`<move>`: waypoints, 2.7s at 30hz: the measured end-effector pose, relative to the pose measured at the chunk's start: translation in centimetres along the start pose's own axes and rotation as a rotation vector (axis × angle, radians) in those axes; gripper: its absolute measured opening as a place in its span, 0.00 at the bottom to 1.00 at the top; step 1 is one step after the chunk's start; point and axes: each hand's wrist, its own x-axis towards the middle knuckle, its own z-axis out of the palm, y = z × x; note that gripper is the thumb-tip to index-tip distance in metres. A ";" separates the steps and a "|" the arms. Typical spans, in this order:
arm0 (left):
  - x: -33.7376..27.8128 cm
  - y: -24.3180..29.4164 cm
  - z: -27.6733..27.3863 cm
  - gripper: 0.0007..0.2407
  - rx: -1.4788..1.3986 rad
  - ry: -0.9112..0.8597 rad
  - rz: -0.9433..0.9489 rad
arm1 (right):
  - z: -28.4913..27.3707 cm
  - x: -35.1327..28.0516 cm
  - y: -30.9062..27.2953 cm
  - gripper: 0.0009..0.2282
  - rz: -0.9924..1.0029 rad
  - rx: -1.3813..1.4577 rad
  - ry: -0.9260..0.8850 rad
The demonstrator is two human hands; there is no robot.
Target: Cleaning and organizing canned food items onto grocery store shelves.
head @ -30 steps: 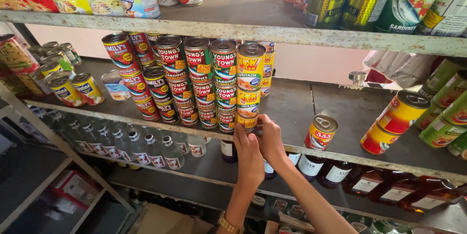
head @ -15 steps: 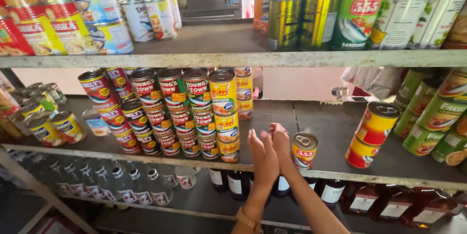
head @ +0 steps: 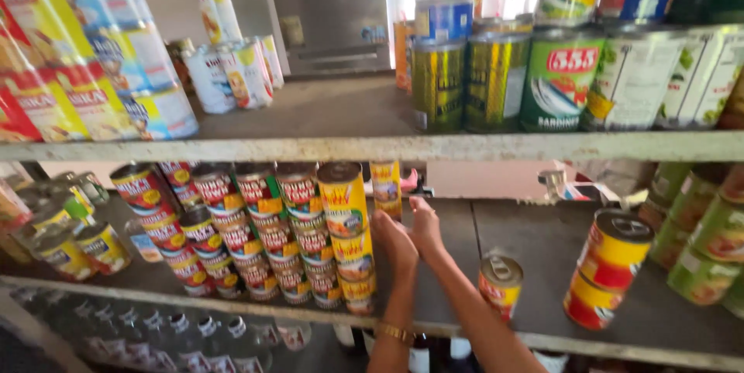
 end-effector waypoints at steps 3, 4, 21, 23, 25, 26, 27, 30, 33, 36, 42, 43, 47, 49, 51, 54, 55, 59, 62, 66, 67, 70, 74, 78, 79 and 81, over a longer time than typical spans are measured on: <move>2.2 -2.7 1.6 0.24 -0.042 0.071 -0.034 | 3.1 0.7 3.0 0.20 0.029 -0.032 -0.087; 2.2 -1.7 1.7 0.24 -0.049 0.074 -0.025 | 3.6 0.9 3.4 0.20 0.019 -0.029 -0.082; -6.7 4.9 -3.0 0.30 -0.024 -0.005 -0.049 | -1.8 -1.7 -4.4 0.19 0.349 0.127 -0.313; -8.1 5.7 -4.3 0.31 0.030 -0.036 0.003 | -2.5 -2.4 -4.9 0.18 0.358 0.122 -0.325; -9.3 6.5 -5.6 0.32 0.079 -0.059 0.050 | -3.2 -3.3 -5.2 0.18 0.363 0.115 -0.346; -10.0 6.8 -6.2 0.33 0.112 -0.095 0.081 | -3.6 -3.8 -5.4 0.16 0.376 0.226 -0.338; -10.4 7.2 -6.6 0.34 0.142 -0.131 0.115 | -3.9 -4.1 -5.4 0.15 0.386 0.338 -0.328; -11.9 8.3 -7.8 0.36 0.117 -0.143 0.104 | -5.8 -4.3 -9.8 0.19 0.290 0.274 -0.343; -13.3 9.6 -9.1 0.38 0.065 -0.192 0.109 | -4.4 -6.1 -5.6 0.17 0.323 0.568 -0.335; -15.0 11.0 -10.4 0.39 0.086 -0.269 0.180 | -5.3 -5.4 -7.9 0.19 0.834 1.059 -0.362; -15.3 12.1 -11.4 0.41 0.120 -0.294 0.108 | -4.6 -6.2 -7.9 0.16 0.335 0.632 -0.411; -15.3 12.1 -11.4 0.41 0.118 -0.294 0.106 | -4.6 -6.3 -8.2 0.16 0.335 0.630 -0.413; -15.6 11.3 -11.5 0.42 0.217 -0.318 0.151 | -6.1 -4.9 -10.9 0.14 0.464 0.657 -0.465; -15.4 11.2 -11.6 0.42 0.245 -0.324 0.174 | -6.7 -3.9 -11.9 0.14 0.473 0.524 -0.560; -15.2 11.4 -11.7 0.42 0.215 -0.325 0.126 | -6.8 -3.6 -11.7 0.15 0.360 0.393 -0.590; -15.2 11.4 -11.8 0.43 0.220 -0.345 0.142 | -6.5 -4.3 -11.2 0.15 0.375 0.546 -0.541; -15.1 11.4 -11.7 0.43 0.221 -0.347 0.140 | -6.3 -4.3 -11.1 0.15 0.378 0.545 -0.540; -14.9 11.6 -11.9 0.46 0.241 -0.369 0.083 | -5.9 -4.3 -11.1 0.14 0.866 0.949 -0.470; -14.7 11.9 -12.1 0.47 0.247 -0.384 0.048 | -5.6 -4.1 -11.1 0.15 0.905 0.961 -0.490; -14.6 12.7 -12.3 0.47 0.245 -0.388 0.010 | -4.9 -4.5 -9.8 0.13 0.678 0.813 -0.564; -14.5 12.2 -12.2 0.47 0.246 -0.390 0.005 | -4.7 -4.7 -9.6 0.13 0.683 0.812 -0.564; -14.3 11.4 -12.2 0.46 0.260 -0.383 0.031 | -4.4 -5.8 -9.2 0.16 0.996 1.083 -0.423; -15.1 9.5 -12.1 0.40 0.248 -0.372 0.120 | -6.8 -9.5 -7.0 0.16 0.602 0.869 -0.413; -17.0 12.6 -12.4 0.25 0.142 -0.447 0.182 | -18.7 -9.6 -18.4 0.13 0.534 0.193 -0.306; -17.5 13.4 -12.0 0.25 0.137 -0.459 0.178 | -20.5 -10.1 -18.0 0.13 0.540 0.183 -0.298; -18.5 14.9 -11.6 0.17 0.189 -0.584 0.174 | -24.1 -11.2 -17.6 0.13 0.481 -0.017 -0.060</move>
